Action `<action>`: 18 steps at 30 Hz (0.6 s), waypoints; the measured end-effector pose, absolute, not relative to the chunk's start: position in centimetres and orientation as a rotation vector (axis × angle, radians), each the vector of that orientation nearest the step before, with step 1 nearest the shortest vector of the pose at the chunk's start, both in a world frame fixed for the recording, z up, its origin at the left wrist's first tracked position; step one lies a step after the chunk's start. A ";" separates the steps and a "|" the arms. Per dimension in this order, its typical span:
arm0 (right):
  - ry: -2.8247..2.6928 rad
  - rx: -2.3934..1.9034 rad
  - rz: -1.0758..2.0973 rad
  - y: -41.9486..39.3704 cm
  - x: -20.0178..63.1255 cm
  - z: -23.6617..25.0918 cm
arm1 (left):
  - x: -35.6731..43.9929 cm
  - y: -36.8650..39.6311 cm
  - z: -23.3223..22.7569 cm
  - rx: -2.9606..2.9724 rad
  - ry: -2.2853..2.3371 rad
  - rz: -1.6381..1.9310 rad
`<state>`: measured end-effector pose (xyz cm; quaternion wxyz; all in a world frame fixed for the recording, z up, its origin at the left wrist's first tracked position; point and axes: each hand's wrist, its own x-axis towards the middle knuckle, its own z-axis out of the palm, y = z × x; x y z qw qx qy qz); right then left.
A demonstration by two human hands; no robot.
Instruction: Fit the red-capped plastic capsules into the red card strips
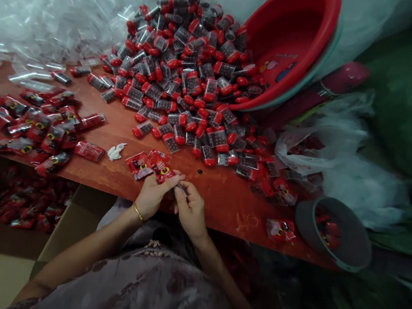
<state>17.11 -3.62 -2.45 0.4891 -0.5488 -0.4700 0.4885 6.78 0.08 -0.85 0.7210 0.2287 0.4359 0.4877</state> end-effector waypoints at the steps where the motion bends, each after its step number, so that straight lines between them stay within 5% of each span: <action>1: -1.091 -1.294 1.239 -3.5 17.0 -2.4 | 6.6 0.3 -0.7 0.521 0.949 1.039; 13: -1.130 -1.361 1.062 -3.7 16.5 -2.1 | 6.3 0.3 -0.3 0.679 0.853 0.910; 18: -1.159 -1.408 1.005 -3.5 16.2 -2.1 | 5.8 1.1 -0.2 0.617 0.959 1.136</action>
